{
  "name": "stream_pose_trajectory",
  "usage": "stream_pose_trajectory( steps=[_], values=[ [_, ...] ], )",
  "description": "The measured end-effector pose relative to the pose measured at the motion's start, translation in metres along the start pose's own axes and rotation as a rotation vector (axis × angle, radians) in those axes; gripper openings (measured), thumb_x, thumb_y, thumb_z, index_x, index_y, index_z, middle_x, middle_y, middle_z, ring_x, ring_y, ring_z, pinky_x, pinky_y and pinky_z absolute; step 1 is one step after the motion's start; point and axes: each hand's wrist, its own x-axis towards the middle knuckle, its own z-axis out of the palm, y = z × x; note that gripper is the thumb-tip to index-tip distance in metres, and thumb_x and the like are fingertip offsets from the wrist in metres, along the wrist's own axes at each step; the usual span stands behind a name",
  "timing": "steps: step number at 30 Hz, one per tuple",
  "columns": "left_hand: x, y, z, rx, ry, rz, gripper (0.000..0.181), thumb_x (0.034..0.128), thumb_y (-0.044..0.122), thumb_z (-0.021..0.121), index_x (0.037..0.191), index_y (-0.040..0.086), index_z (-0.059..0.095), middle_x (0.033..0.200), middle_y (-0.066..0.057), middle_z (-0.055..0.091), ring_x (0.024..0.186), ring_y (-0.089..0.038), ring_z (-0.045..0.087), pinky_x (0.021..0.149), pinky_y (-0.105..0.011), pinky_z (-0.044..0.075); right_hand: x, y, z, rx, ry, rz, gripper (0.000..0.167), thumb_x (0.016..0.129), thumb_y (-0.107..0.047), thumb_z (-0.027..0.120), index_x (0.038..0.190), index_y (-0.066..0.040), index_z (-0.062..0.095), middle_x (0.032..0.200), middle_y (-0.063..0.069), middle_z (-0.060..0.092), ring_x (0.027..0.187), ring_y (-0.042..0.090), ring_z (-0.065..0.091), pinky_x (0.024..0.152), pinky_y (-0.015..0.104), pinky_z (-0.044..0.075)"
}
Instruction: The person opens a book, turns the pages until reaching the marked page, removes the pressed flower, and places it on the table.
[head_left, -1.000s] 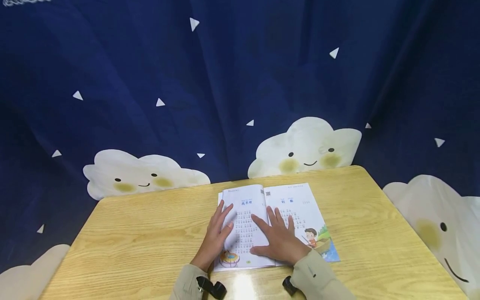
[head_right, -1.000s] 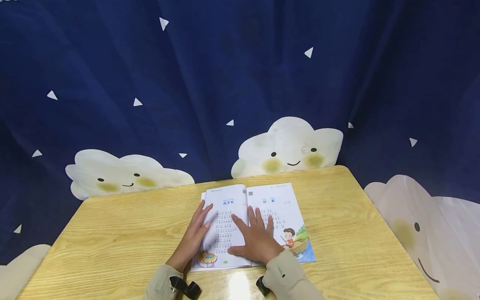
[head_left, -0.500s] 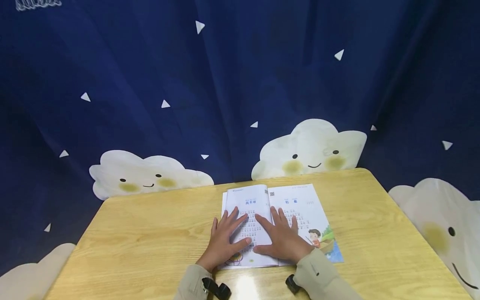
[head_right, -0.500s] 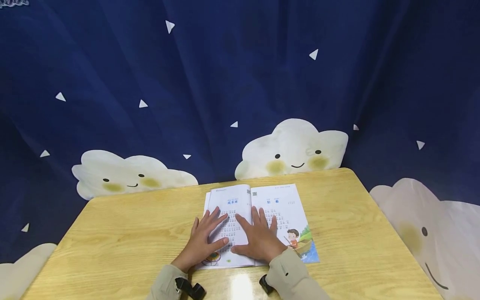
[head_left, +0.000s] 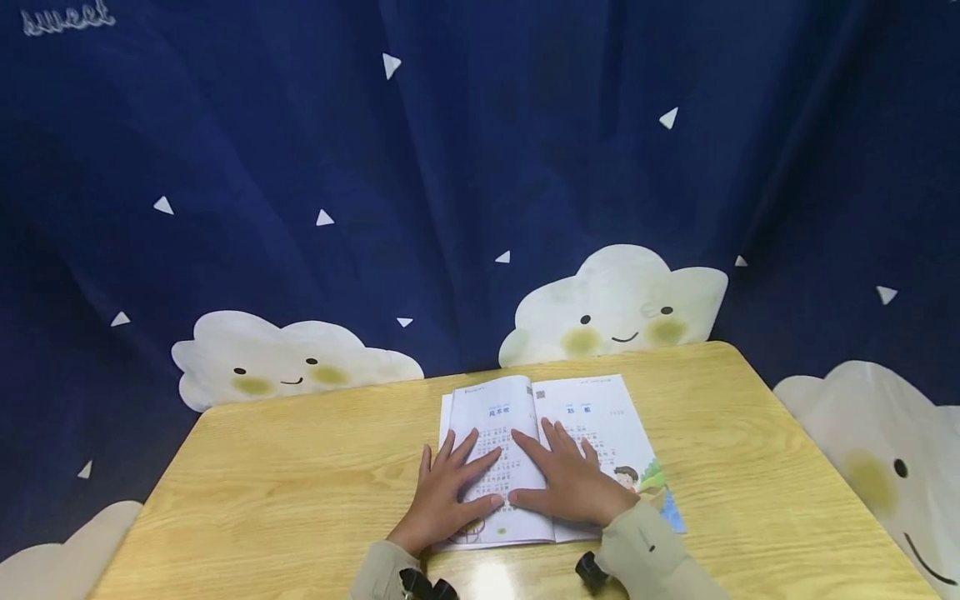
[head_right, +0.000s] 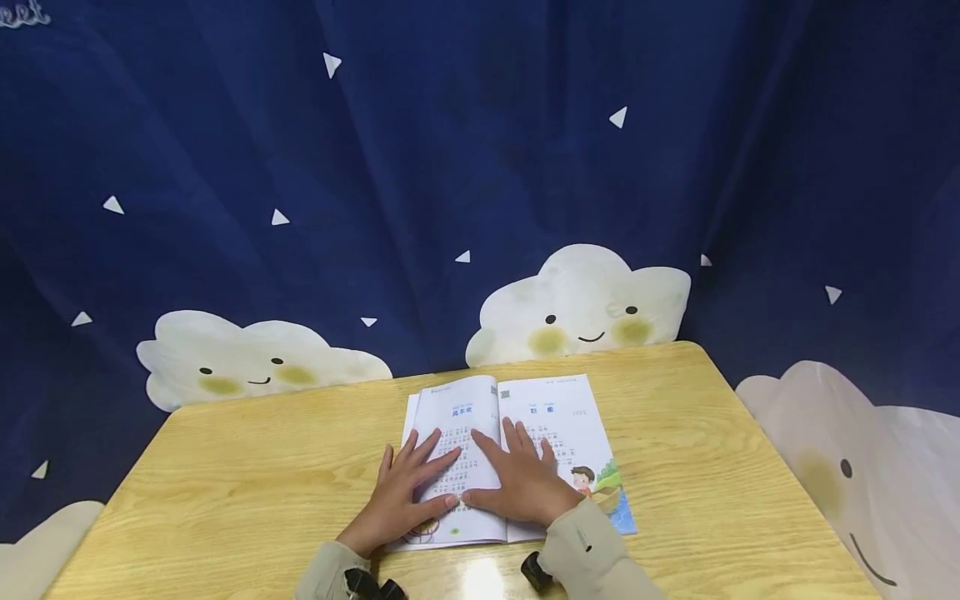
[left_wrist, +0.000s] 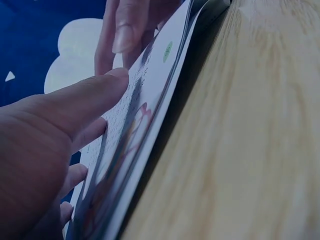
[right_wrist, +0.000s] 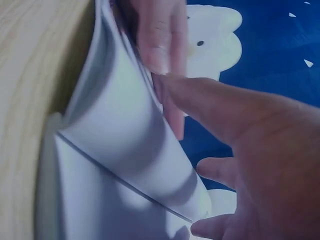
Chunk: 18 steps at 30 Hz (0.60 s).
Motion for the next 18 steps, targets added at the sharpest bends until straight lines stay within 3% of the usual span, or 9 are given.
stream_pose_trajectory(
  steps=[7,18],
  values=[
    [-0.004,0.001,0.0,-0.011,-0.027,-0.004,0.07,0.08,0.066,0.062,0.142,0.036,0.048,0.157,-0.007,0.029,0.144,-0.045,0.01,0.106,-0.071,-0.002,-0.004,0.01,-0.013,0.02,0.076,0.032,0.086,0.081,-0.057,0.068,0.15,-0.015,0.037,0.156,0.027,0.019,0.143,0.046,0.012,0.107,0.068,0.015],
    [-0.001,0.002,-0.002,-0.015,-0.013,-0.005,0.074,0.0766,0.069,0.064,0.142,0.039,0.047,0.157,-0.005,0.028,0.145,-0.043,0.009,0.107,-0.07,-0.002,-0.006,0.044,-0.041,-0.03,0.132,0.204,0.095,0.079,-0.059,0.068,0.152,-0.012,0.028,0.156,0.029,0.012,0.142,0.051,0.006,0.105,0.073,0.007]
  ],
)
